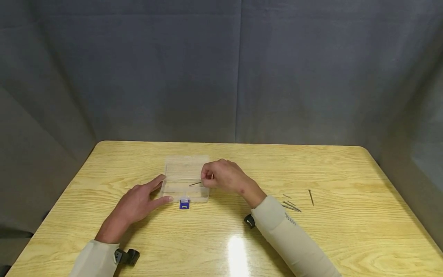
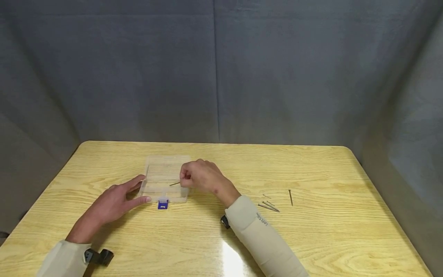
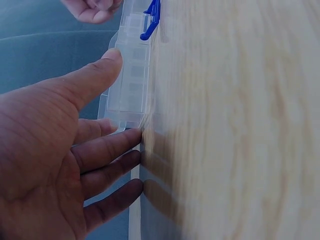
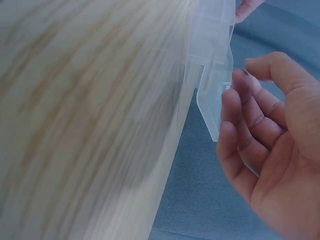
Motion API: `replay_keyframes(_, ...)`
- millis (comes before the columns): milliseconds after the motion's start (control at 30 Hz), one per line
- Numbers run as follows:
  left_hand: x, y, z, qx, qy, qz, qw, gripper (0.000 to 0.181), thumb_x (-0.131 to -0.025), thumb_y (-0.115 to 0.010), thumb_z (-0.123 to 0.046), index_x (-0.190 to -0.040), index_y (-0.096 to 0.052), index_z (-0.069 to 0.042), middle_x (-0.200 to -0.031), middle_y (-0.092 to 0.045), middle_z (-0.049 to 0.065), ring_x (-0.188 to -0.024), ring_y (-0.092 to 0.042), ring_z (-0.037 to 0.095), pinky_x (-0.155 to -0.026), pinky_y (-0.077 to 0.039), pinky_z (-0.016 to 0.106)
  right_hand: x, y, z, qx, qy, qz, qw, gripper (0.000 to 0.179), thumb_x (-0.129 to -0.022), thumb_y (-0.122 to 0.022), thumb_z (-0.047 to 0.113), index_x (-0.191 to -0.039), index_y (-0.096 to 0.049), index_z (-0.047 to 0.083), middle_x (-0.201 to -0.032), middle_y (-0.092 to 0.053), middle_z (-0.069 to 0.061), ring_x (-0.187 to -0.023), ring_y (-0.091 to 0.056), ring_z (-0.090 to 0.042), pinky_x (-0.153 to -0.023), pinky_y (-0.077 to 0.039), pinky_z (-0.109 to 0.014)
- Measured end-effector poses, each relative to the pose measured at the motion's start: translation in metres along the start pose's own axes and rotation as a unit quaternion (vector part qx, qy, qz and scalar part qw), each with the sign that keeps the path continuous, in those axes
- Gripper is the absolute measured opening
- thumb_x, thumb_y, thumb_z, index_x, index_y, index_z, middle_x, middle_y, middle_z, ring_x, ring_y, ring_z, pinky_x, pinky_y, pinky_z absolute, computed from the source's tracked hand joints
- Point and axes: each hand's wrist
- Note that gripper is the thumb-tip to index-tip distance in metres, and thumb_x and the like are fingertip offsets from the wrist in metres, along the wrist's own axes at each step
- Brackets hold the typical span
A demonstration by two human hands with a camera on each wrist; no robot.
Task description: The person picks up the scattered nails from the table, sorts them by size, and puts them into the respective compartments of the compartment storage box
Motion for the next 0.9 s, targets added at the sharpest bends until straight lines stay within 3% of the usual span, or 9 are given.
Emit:
replay_keyframes(133, 0.000, 0.000, -0.001, 0.005, 0.002, 0.002, 1.0000, 0.088, -0.097, -0.063, -0.062, -0.158, -0.040, -0.003, -0.141, -0.059, 0.022, -0.130, -0.053, 0.047, -0.097, -0.047, 0.063, 0.001, 0.001, 0.001, -0.001, 0.002, -0.001, 1.0000, 0.006, -0.095, -0.073, 0.015, -0.101, -0.074, 0.017, -0.090, -0.073, 0.009, -0.070, -0.059, -0.005, -0.066, -0.050, -0.027)
replay_keyframes(500, -0.002, 0.001, 0.000, 0.008, -0.003, 0.010, 0.9999, 0.087, -0.097, -0.064, -0.060, -0.159, -0.039, -0.003, -0.142, -0.058, 0.022, -0.130, -0.052, 0.047, -0.097, -0.047, 0.063, 0.013, 0.009, -0.003, -0.002, -0.005, -0.011, 0.9999, 0.009, -0.098, -0.069, 0.017, -0.093, -0.074, 0.022, -0.087, -0.069, 0.014, -0.068, -0.057, -0.005, -0.064, -0.048, -0.027)
replay_keyframes(900, 0.001, 0.005, 0.004, 0.027, -0.002, 0.024, 0.9993, 0.088, -0.098, -0.061, -0.061, -0.160, -0.036, -0.004, -0.143, -0.057, 0.021, -0.135, -0.048, 0.048, -0.102, -0.042, 0.065, 0.018, 0.013, -0.003, 0.013, -0.007, -0.008, 0.9999, 0.008, -0.099, -0.069, 0.018, -0.094, -0.075, 0.021, -0.085, -0.069, 0.015, -0.070, -0.058, -0.003, -0.064, -0.049, -0.027)
Point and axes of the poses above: each hand's wrist, its own x-axis away from the middle knuckle, its own y-axis out of the back of the hand, z = x × y
